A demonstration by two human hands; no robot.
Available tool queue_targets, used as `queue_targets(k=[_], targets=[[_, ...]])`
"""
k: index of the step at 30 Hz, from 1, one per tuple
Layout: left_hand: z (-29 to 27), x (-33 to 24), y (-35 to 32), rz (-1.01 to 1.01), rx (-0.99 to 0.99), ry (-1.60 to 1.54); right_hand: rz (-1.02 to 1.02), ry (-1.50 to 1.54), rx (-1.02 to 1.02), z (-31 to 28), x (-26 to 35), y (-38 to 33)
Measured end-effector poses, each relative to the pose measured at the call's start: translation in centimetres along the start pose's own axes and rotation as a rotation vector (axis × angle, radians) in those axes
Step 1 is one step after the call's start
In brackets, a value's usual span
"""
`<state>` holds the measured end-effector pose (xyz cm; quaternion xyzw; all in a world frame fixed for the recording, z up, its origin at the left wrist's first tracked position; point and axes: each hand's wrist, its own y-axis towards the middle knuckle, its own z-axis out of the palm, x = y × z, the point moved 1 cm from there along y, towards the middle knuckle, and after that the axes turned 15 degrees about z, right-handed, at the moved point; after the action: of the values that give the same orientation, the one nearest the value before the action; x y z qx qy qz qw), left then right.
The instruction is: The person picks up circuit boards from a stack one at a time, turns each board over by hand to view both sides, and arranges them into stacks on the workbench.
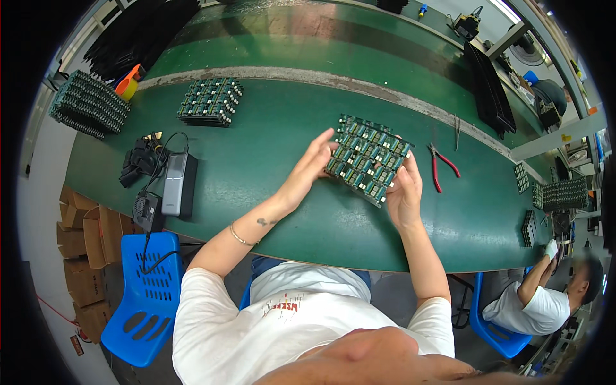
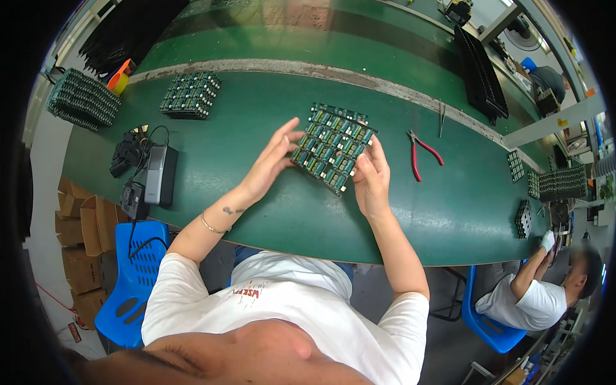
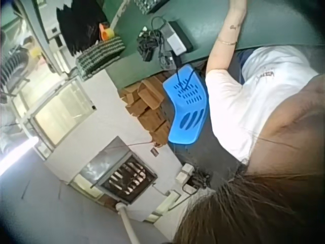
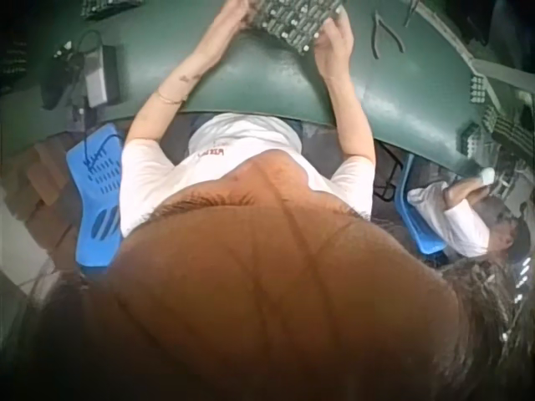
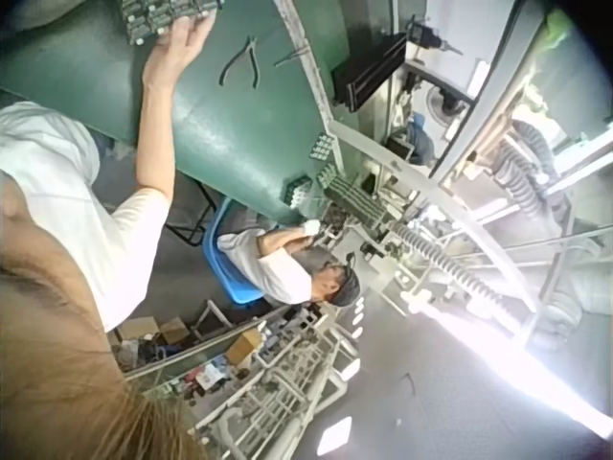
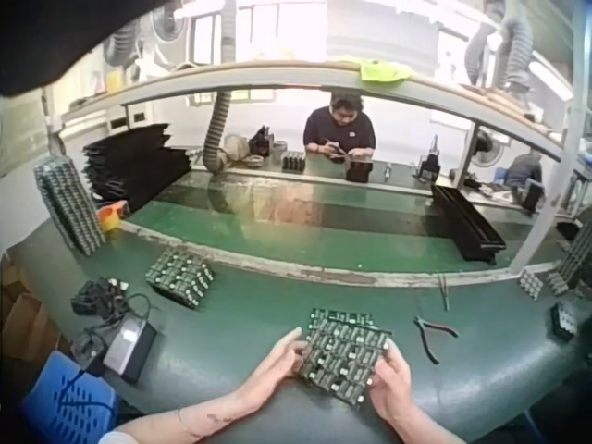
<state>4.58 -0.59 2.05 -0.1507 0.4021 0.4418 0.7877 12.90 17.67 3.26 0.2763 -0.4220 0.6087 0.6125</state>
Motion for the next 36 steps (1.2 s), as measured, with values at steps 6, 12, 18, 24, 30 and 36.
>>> queue_targets(k=[6, 12, 18, 24, 30, 36], targets=[[1.0, -1.1, -0.7, 0.625, 0.312, 1.129, -0.151, -0.175, -0.033, 0.3, 0.0, -0.2], [2.2, -0.1, -1.2, 0.542, 0.396, 1.12, -0.247, -0.338, -0.008, 1.7, -0.9, -0.6], [2.0, 0.2, -1.2, 0.456, 0.364, 0.827, -0.286, -0.373, 0.106, 2.0, -1.5, -1.1], [0.7, 0.0, -1.0, 0.035, 0.224, -0.165, -0.267, -0.25, -0.057, 0.0, -1.0, -0.2], [-0.3, -0.1, -0.7, -0.117, 0.063, -0.575, 0.021, -0.261, -0.077, -0.5, -0.7, 0.1], [-0.9, 0.7, -0.7, -0.132, 0.207, -0.772, 0.042, -0.191, 0.128, -0.5, -0.9, -0.4]])
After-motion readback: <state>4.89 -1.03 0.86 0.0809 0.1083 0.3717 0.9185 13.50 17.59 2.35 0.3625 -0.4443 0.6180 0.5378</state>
